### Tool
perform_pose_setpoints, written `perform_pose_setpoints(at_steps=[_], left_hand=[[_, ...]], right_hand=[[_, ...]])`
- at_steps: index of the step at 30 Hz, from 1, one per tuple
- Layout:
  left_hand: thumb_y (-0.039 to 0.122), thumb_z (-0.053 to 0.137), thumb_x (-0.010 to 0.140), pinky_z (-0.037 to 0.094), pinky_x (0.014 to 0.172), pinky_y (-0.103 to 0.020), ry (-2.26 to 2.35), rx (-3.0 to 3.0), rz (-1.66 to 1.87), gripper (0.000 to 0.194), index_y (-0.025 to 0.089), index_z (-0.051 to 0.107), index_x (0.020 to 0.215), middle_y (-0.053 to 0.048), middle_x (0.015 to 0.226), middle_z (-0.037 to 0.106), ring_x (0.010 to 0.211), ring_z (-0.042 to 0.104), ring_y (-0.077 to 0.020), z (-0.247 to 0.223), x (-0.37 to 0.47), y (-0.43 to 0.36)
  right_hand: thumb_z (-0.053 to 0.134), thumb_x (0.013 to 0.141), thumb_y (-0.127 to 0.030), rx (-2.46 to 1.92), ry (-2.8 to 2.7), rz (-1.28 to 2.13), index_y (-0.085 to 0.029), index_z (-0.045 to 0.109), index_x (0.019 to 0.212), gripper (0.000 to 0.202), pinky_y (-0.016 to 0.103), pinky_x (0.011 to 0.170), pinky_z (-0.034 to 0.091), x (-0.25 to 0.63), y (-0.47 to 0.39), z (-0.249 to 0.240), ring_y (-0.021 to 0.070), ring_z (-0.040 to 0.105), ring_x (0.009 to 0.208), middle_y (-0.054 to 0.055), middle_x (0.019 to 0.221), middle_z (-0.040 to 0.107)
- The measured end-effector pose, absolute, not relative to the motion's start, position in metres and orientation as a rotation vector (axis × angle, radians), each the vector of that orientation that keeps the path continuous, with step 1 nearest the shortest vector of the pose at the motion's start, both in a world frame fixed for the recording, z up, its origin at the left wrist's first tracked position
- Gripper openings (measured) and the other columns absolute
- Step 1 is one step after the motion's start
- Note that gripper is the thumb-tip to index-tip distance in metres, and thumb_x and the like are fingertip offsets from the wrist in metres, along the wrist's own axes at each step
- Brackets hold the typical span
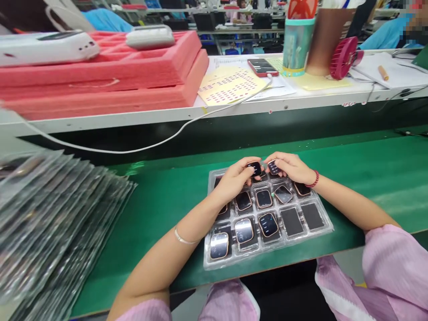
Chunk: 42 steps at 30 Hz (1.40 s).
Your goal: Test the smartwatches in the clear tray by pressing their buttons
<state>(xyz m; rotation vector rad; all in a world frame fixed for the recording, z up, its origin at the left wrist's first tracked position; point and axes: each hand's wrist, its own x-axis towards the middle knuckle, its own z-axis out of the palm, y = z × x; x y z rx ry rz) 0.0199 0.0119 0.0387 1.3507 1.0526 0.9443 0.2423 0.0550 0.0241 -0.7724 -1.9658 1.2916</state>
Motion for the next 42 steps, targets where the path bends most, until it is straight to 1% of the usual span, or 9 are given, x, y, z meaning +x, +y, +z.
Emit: perform_pose_setpoints(at_steps=[1,3,5,9,15,20,23,31,42], left_hand=[[0.029,0.068,0.078,0.049,0.063,-0.024,1.038,1.364,0.95,0.044,0.017,0.061,0.12,-0.009,0.11,0.072,0.084,0.07,-0.0171,0.037,0.02,0.012],[0.017,0.071,0.071,0.054,0.075,-0.026,1.004,1.4,0.973,0.052,0.018,0.059,0.122,-0.008,0.115,0.071,0.093,0.07,-0.0173,0.034,0.02,0.014],[0.014,0.07,0.071,0.055,0.086,-0.03,0.97,1.42,1.007,0.051,0.017,0.059,0.12,-0.007,0.113,0.071,0.096,0.069,-0.0174,0.03,0.02,0.016],[0.013,0.064,0.075,0.057,0.084,-0.031,0.916,1.387,1.021,0.038,0.015,0.061,0.113,-0.006,0.102,0.071,0.091,0.069,-0.017,0.026,0.019,0.017],[0.007,0.063,0.071,0.057,0.085,-0.03,0.916,1.4,1.028,0.044,0.015,0.06,0.114,-0.006,0.105,0.071,0.093,0.069,-0.0165,0.031,0.02,0.015],[0.017,0.057,0.085,0.053,0.065,-0.023,0.975,1.372,0.97,0.026,0.012,0.063,0.109,-0.007,0.096,0.073,0.07,0.067,-0.0109,0.04,0.02,0.012],[0.016,0.054,0.086,0.047,0.056,-0.018,1.002,1.368,0.95,0.025,0.012,0.064,0.108,-0.007,0.094,0.073,0.068,0.066,-0.0097,0.041,0.02,0.012],[0.011,0.053,0.085,0.053,0.065,-0.02,1.009,1.362,0.961,0.023,0.012,0.065,0.104,-0.007,0.096,0.072,0.074,0.066,-0.01,0.041,0.021,0.012],[0.015,0.054,0.086,0.056,0.068,-0.024,1.01,1.378,0.939,0.023,0.012,0.065,0.105,-0.008,0.1,0.073,0.074,0.067,-0.0113,0.041,0.021,0.012]], right_hand=[[0.049,0.092,-0.026,-0.771,-1.967,1.283,-0.017,0.061,0.114,0.027,0.026,0.06,0.052,0.243,0.055,0.025,0.014,0.062,0.066,0.005,0.098,0.071],[0.056,0.085,-0.02,-0.726,-1.986,1.231,-0.019,0.059,0.12,0.035,0.03,0.072,0.057,0.244,0.055,0.025,0.0186,0.068,0.086,0.007,0.109,0.07],[0.059,0.08,-0.016,-0.69,-2.007,1.193,-0.02,0.058,0.124,0.044,0.034,0.084,0.057,0.245,0.056,0.024,0.0225,0.068,0.102,0.008,0.116,0.069],[0.057,0.082,-0.014,-0.718,-2.015,1.199,-0.02,0.059,0.121,0.04,0.036,0.091,0.057,0.245,0.056,0.022,0.0222,0.069,0.102,0.007,0.114,0.07],[0.062,0.081,-0.017,-0.708,-1.994,1.23,-0.021,0.061,0.122,0.041,0.036,0.088,0.058,0.244,0.053,0.026,0.0236,0.069,0.103,0.008,0.116,0.071],[0.059,0.088,-0.024,-0.778,-1.963,1.293,-0.02,0.068,0.11,0.025,0.029,0.062,0.057,0.243,0.051,0.031,0.0181,0.067,0.075,0.006,0.097,0.074],[0.059,0.087,-0.026,-0.796,-1.959,1.305,-0.019,0.07,0.107,0.023,0.028,0.059,0.056,0.242,0.051,0.032,0.0174,0.065,0.073,0.006,0.095,0.074],[0.061,0.086,-0.027,-0.845,-1.941,1.308,-0.019,0.071,0.101,0.02,0.027,0.06,0.056,0.241,0.049,0.032,0.0183,0.065,0.078,0.006,0.097,0.074],[0.06,0.087,-0.027,-0.828,-1.954,1.293,-0.02,0.071,0.103,0.021,0.028,0.059,0.056,0.241,0.051,0.03,0.0205,0.068,0.081,0.006,0.095,0.074]])
